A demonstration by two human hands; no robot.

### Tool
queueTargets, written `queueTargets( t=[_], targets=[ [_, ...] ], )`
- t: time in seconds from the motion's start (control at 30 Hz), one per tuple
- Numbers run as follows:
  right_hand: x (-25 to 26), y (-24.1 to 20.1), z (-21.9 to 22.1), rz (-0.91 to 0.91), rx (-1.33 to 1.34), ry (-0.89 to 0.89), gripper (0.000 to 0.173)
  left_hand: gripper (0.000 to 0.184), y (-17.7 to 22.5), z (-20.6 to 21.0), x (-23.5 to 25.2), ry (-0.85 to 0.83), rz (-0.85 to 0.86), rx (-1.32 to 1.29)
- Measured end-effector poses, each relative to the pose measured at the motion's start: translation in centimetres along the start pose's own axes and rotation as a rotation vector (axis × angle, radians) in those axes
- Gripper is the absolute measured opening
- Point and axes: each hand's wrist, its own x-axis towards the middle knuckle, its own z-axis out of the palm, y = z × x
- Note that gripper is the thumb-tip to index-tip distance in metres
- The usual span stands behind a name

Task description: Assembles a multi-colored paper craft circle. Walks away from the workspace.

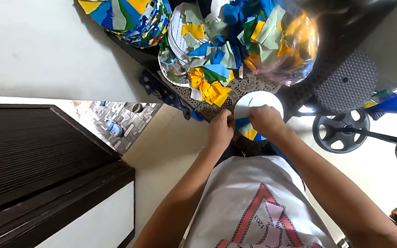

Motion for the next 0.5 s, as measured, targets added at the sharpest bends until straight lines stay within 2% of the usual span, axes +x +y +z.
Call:
queueTargets(
  t=[0.13,0.27,0.4,0.5],
  targets=[
    [0.1,0.1,0.2,0.002,0.002,0.011,0.019,0.016,-0.2,0.0,0.0,0.012,0.004,-0.015],
    [0.0,0.0,0.1,0.012,0.004,0.008,0.020,0.020,-1.2,0.1,-0.8,0.105,0.031,-0.074],
    [-0.1,0.0,0.1,0.022,0.015,0.013,0.020,0.021,-3.2,1.0,-2.9,0.214,0.154,-0.036],
    [-0.1,-0.1,0.1,0.024,0.007,0.015,0.019,0.028,-4.2,1.7,-4.3,0.211,0.253,0.053]
  ],
)
